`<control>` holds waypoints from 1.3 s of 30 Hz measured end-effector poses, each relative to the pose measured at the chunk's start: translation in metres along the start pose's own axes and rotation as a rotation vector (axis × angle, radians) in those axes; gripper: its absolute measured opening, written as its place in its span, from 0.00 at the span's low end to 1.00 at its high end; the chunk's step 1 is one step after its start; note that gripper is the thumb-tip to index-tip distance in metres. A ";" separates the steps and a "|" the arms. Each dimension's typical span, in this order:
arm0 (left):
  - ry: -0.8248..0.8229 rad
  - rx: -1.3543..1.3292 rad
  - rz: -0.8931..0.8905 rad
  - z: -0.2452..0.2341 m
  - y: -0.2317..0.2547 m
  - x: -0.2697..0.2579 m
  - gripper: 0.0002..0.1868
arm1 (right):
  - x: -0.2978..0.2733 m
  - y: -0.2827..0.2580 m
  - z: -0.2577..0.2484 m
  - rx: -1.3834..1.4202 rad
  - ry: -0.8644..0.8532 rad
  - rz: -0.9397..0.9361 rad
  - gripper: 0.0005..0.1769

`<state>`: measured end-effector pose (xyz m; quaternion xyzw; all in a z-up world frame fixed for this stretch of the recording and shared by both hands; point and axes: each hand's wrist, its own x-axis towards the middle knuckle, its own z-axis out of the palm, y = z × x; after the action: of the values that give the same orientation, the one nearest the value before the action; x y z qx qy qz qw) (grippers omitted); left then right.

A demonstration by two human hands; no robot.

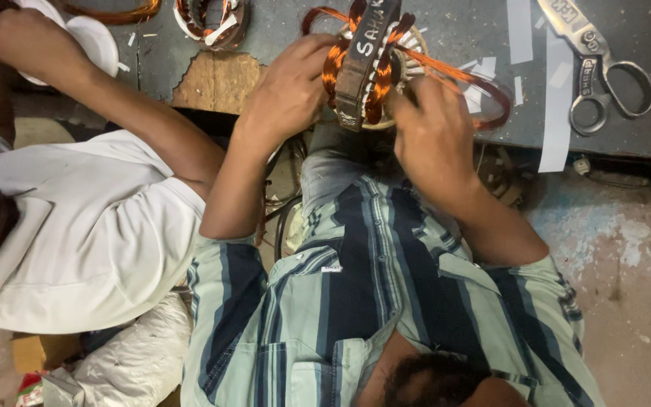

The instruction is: The person winds copper wire around a motor stator core, carefully threading the wire through slots and adjusting the coil shape. The person repeatedly pulls and positions the wire to form the winding pattern.

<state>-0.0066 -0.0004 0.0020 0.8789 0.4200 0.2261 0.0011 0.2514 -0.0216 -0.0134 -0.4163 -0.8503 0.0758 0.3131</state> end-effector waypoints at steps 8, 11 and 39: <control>0.325 0.088 -0.035 -0.010 -0.013 0.008 0.20 | 0.012 -0.008 -0.052 0.054 0.220 -0.146 0.12; 0.223 -0.070 -0.028 0.001 -0.022 0.022 0.16 | 0.037 0.012 -0.043 -0.039 0.152 -0.132 0.14; 0.309 -0.306 0.000 0.029 -0.025 0.031 0.12 | 0.036 0.057 0.003 0.040 0.221 -0.246 0.05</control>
<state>0.0037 0.0440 -0.0165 0.8234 0.3760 0.4192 0.0704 0.2708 0.0428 -0.0208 -0.3085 -0.8537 0.0074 0.4196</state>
